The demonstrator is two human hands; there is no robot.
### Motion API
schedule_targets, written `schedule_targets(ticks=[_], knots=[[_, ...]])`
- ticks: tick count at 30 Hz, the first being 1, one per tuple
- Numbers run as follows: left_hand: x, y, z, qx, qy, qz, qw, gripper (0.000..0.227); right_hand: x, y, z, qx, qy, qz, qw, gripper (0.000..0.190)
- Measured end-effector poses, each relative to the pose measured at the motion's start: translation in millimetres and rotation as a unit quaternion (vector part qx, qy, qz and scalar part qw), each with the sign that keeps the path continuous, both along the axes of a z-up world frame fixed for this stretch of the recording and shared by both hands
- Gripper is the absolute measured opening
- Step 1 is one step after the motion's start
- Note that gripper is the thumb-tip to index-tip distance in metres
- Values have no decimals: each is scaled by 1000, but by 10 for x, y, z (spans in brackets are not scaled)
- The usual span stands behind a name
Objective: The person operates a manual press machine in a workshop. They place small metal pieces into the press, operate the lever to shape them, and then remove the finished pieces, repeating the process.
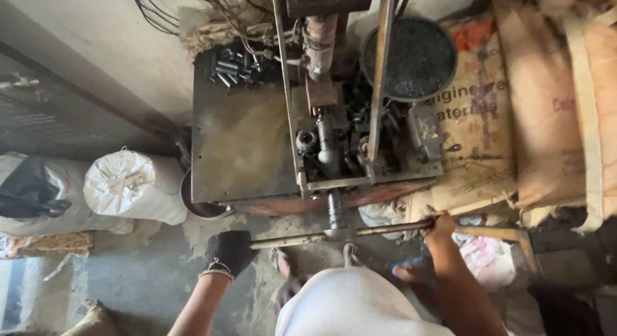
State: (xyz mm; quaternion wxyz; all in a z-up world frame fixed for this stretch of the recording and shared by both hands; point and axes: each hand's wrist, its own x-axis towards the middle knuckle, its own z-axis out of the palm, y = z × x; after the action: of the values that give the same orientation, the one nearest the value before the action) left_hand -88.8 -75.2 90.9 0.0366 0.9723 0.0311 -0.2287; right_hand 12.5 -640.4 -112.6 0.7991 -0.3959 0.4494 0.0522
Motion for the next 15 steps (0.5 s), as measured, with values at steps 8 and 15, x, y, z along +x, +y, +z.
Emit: schedule_targets(ticks=[8, 15], knots=[[14, -30, -48, 68, -29, -30, 997, 20, 653, -676, 1086, -548, -284, 241, 749, 38], [164, -203, 237, 114, 117, -16, 986, 41, 1667, 121, 1765, -653, -316, 341, 598, 33]])
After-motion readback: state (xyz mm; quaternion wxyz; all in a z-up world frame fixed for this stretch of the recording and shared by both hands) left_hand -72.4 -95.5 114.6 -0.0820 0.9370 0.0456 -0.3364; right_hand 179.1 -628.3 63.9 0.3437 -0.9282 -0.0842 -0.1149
